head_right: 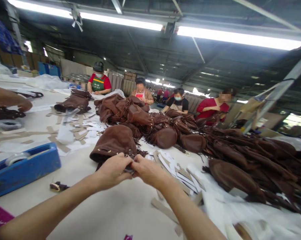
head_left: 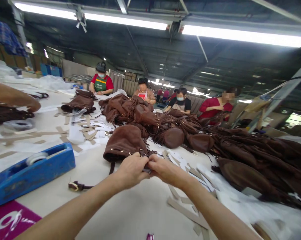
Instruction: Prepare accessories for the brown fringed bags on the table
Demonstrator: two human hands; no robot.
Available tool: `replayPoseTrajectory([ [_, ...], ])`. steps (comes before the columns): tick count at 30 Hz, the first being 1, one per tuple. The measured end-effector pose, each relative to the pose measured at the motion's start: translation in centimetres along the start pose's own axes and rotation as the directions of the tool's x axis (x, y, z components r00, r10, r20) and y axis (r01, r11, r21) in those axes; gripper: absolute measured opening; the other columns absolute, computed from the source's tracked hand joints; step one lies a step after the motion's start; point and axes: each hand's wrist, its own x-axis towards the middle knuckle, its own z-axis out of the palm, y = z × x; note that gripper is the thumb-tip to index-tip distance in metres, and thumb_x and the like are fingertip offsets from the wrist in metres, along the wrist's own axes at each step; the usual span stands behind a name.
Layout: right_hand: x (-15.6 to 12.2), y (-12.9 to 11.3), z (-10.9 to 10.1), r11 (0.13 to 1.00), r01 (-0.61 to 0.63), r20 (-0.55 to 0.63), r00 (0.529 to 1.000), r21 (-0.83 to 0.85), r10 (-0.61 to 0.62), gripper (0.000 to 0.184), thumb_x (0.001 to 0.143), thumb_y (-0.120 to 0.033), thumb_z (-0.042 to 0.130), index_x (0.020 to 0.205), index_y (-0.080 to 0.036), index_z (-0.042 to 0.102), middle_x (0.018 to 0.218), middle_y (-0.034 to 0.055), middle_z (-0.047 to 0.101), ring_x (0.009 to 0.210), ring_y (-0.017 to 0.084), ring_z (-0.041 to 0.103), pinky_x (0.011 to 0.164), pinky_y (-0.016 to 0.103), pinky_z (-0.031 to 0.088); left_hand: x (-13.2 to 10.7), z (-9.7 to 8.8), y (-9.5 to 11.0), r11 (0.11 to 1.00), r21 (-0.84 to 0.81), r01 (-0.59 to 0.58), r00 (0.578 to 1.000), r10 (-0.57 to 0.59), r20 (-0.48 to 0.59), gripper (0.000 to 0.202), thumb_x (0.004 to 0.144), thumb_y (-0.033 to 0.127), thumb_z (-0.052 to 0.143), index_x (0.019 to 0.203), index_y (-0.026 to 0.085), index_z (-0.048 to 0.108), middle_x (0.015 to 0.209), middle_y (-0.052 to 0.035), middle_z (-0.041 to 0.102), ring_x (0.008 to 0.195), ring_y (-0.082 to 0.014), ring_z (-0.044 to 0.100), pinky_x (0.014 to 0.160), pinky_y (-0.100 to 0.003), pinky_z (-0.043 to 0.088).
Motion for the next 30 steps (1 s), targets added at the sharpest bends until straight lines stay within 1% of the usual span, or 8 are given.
replayPoseTrajectory([
  [7, 2.4, 1.2, -1.6, 0.999, -0.028, 0.098, 0.995, -0.018, 0.029, 0.018, 0.082, -0.011, 0.064, 0.097, -0.019, 0.070, 0.091, 0.0036, 0.059, 0.079, 0.018, 0.055, 0.070, 0.027, 0.042, 1.7, -0.5, -2.3, 0.975, 0.217, 0.052, 0.988, -0.082, 0.133, 0.014, 0.080, 0.034, 0.062, 0.083, 0.021, 0.069, 0.084, -0.0055, 0.059, 0.092, -0.0264, 0.045, 0.082, -0.033, 0.029],
  [11, 3.3, 0.9, -1.5, 0.994, -0.085, 0.097, 0.992, 0.068, 0.078, 0.018, 0.070, -0.015, 0.077, 0.086, -0.022, 0.072, 0.086, 0.0010, 0.062, 0.084, 0.018, 0.058, 0.076, 0.027, 0.043, 0.6, 0.5, -3.9, 0.975, 0.220, 0.036, 0.995, -0.056, 0.084, 0.013, 0.081, 0.029, 0.057, 0.084, 0.021, 0.067, 0.095, -0.0066, 0.060, 0.102, -0.0273, 0.043, 0.091, -0.038, 0.026],
  [14, 2.6, 2.0, -1.7, 0.967, -0.199, 0.044, 0.980, 0.160, 0.194, 0.024, 0.074, -0.023, 0.075, 0.097, -0.024, 0.069, 0.094, -0.0008, 0.066, 0.087, 0.015, 0.061, 0.078, 0.024, 0.045, -0.3, 0.9, -5.4, 0.988, 0.149, 0.044, 0.999, -0.047, 0.016, 0.012, 0.081, 0.030, 0.058, 0.081, 0.021, 0.066, 0.103, -0.0060, 0.060, 0.109, -0.0270, 0.041, 0.100, -0.040, 0.021],
  [18, -0.2, 4.5, -0.8, 0.839, -0.510, -0.008, 0.854, 0.190, 0.521, 0.025, 0.092, -0.026, 0.043, 0.090, -0.016, 0.066, 0.080, 0.0049, 0.068, 0.065, 0.013, 0.063, 0.059, 0.023, 0.048, -0.9, 0.4, -7.3, 0.983, -0.091, 0.162, 0.986, -0.164, -0.013, 0.024, 0.080, 0.039, 0.060, 0.068, 0.018, 0.061, 0.090, -0.0045, 0.059, 0.093, -0.0228, 0.046, 0.087, -0.033, 0.031],
  [20, -1.7, 5.3, 0.8, 0.744, -0.654, 0.056, 0.755, 0.139, 0.653, 0.023, 0.084, -0.023, 0.053, 0.064, -0.017, 0.062, 0.051, 0.0017, 0.060, 0.046, 0.015, 0.057, 0.049, 0.025, 0.046, -1.0, 0.3, -7.9, 0.911, -0.348, 0.222, 0.973, -0.228, 0.025, 0.031, 0.079, 0.047, 0.062, 0.069, 0.017, 0.060, 0.076, -0.0020, 0.055, 0.076, -0.0177, 0.046, 0.072, -0.028, 0.032],
  [22, -2.7, 5.6, 2.9, 0.670, -0.737, 0.074, 0.676, 0.089, 0.733, 0.020, 0.072, -0.019, 0.063, 0.054, -0.019, 0.057, 0.044, 0.0000, 0.055, 0.045, 0.017, 0.058, 0.049, 0.028, 0.046, -1.0, 0.4, -8.2, 0.757, -0.595, 0.270, 0.954, -0.292, 0.062, 0.038, 0.075, 0.053, 0.067, 0.075, 0.015, 0.061, 0.070, -0.0006, 0.055, 0.066, -0.0143, 0.045, 0.065, -0.026, 0.030],
  [26, -3.2, 5.9, 6.1, 0.602, -0.797, -0.012, 0.602, 0.050, 0.798, 0.015, 0.058, -0.015, 0.072, 0.059, -0.022, 0.059, 0.061, 0.0037, 0.063, 0.072, 0.026, 0.065, 0.064, 0.034, 0.047, -1.0, 0.8, -8.1, 0.497, -0.823, 0.276, 0.926, -0.368, 0.088, 0.045, 0.068, 0.056, 0.075, 0.079, 0.013, 0.064, 0.075, -0.0044, 0.063, 0.073, -0.0158, 0.053, 0.070, -0.025, 0.035],
  [30, -3.0, 6.5, 6.8, 0.565, -0.822, 0.011, 0.567, 0.079, 0.824, 0.019, 0.055, -0.012, 0.069, 0.052, -0.022, 0.053, 0.054, 0.0008, 0.057, 0.067, 0.025, 0.064, 0.061, 0.034, 0.045, -1.3, 0.9, -7.8, 0.408, -0.864, 0.296, 0.903, -0.413, 0.114, 0.049, 0.063, 0.058, 0.078, 0.080, 0.013, 0.066, 0.081, -0.0059, 0.066, 0.078, -0.0157, 0.055, 0.071, -0.024, 0.037],
])
